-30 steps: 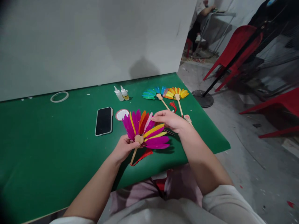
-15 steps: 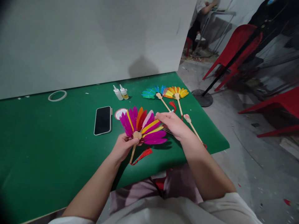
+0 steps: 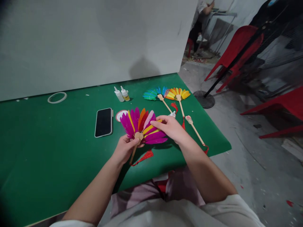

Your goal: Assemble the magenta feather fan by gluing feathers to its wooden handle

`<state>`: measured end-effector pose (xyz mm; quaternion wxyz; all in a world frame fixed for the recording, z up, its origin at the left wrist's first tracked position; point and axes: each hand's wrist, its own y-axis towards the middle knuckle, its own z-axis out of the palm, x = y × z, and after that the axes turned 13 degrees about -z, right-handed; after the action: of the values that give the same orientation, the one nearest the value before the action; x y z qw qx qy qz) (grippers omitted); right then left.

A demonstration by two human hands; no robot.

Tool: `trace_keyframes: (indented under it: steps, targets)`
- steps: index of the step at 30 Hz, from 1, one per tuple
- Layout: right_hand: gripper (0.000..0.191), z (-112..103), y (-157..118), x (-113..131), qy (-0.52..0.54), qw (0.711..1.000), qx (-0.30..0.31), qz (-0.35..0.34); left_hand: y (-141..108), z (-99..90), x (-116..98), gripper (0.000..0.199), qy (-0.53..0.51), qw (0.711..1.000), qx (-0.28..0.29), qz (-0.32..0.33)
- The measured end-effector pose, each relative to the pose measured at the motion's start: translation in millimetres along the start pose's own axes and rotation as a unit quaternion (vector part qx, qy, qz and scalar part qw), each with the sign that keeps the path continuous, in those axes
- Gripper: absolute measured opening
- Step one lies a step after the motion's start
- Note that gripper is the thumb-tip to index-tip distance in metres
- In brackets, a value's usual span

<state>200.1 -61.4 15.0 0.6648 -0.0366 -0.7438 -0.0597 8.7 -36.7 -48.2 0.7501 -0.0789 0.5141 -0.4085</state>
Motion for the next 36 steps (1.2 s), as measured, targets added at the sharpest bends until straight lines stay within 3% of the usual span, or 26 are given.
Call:
trace_keyframes:
  steps: [10,20,27,36]
  targets:
    - [0.018,11.3,19.5,-4.3,0.110,0.992,0.009,0.067,-2.6,2.6,-0.4,0.032,-0.003,1.000,-0.002,-0.006]
    - [0.019,11.2,14.0,-2.8,0.050,0.998,0.010,0.032,-2.0,6.7,1.0,0.032,-0.017,0.999,-0.035,0.008]
    - [0.025,4.4,16.8,-7.1,0.034,0.999,0.033,0.010,-3.3,5.0,1.4,0.028,0.002,1.000,0.008,-0.023]
    - [0.027,0.9,17.8,-5.7,-0.054,0.997,0.056,-0.019,-3.4,5.4,1.9,0.028,0.015,1.000,0.013,-0.024]
